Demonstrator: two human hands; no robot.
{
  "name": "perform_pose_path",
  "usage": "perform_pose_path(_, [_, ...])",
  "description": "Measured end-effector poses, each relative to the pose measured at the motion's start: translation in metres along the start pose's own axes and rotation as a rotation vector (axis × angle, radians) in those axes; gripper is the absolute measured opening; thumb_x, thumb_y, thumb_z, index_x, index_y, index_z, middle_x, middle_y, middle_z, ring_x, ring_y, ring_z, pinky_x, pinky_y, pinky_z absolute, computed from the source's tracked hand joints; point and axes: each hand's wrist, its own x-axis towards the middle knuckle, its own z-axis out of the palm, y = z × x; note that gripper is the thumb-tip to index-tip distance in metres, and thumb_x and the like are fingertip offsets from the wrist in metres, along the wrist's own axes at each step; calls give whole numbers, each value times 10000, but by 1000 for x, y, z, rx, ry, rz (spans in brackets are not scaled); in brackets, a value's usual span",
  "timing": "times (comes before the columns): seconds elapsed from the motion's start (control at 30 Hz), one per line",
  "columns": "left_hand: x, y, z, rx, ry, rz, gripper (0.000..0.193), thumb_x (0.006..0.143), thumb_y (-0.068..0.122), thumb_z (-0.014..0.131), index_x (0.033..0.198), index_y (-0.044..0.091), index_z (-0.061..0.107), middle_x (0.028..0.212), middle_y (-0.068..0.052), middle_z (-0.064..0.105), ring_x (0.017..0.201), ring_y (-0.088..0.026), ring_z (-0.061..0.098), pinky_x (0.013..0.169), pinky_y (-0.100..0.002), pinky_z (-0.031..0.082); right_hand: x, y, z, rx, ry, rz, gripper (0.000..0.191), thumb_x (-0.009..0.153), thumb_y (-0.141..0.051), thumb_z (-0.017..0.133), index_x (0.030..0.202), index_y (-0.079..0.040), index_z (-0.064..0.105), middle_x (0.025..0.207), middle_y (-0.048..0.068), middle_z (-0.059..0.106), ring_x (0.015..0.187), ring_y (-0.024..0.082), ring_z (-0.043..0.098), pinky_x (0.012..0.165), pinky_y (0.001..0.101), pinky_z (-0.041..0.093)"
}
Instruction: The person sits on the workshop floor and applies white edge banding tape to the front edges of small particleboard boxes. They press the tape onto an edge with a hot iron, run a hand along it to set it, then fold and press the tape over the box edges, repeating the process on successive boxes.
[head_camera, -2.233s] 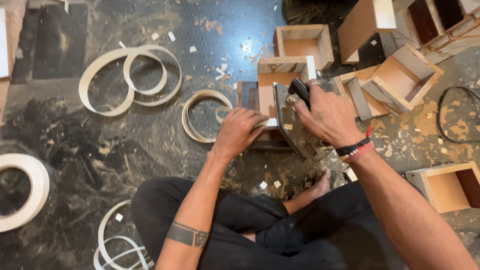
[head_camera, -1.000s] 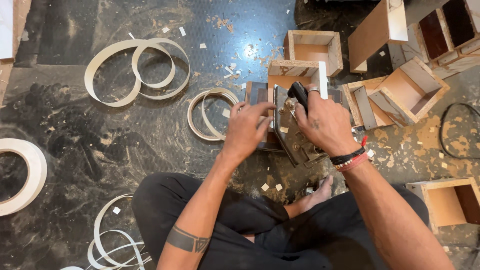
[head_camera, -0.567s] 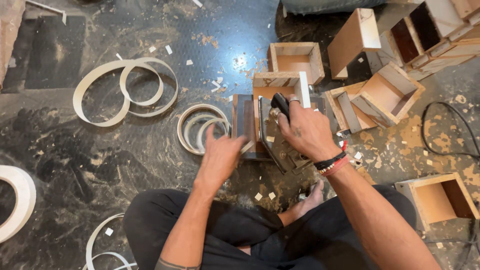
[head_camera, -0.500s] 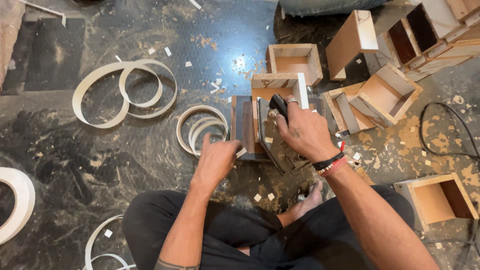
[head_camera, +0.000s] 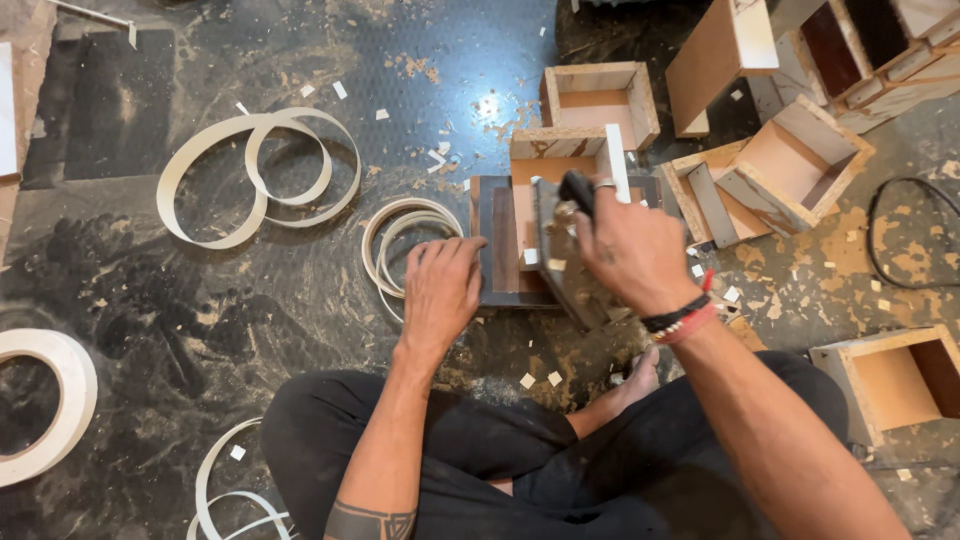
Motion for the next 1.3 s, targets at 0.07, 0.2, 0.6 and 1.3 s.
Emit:
perform_pose_path(0.07, [1, -1, 5, -19, 0, -4, 313, 903, 86, 674, 1216, 61, 665, 1110, -111, 701, 1083, -293, 624, 1042, -503, 383, -2, 10, -1, -22, -18, 42, 493, 1015, -362, 536, 1347, 3, 542, 672, 208, 691, 583, 425, 682, 524, 552, 528])
perform_pose_path(0.2, [-2, 1, 13, -56, -53, 30, 332, 865, 77, 695, 1194, 41, 672, 1113, -127, 687, 1121, -341, 610, 1009, -492, 417, -11, 41, -5, -66, 12, 118, 492, 1011, -368, 544, 1341, -4, 559, 664, 225, 677, 580, 440, 672, 526, 560, 520])
perform_pose_path(0.6, [-1, 1, 7, -255, -238, -134, 270, 892, 15, 625, 1155, 74, 647, 1117, -143, 716, 1052, -378, 661, 851, -483, 519, -3, 42, 9, 46, -7, 78, 418, 1021, -378, 539, 1132, 21, 598, 695, 227, 680, 630, 444, 666, 558, 571, 516])
perform_pose_path(1.3, [-1, -1, 24, -254, -67, -139, 282, 908, -22, 574, 1154, 80, 667, 1109, -127, 736, 1098, -356, 653, 937, -472, 494, -9, 61, -4, 81, 11, 60, 514, 994, -438, 546, 1289, -17, 544, 797, 218, 704, 687, 438, 686, 568, 557, 527])
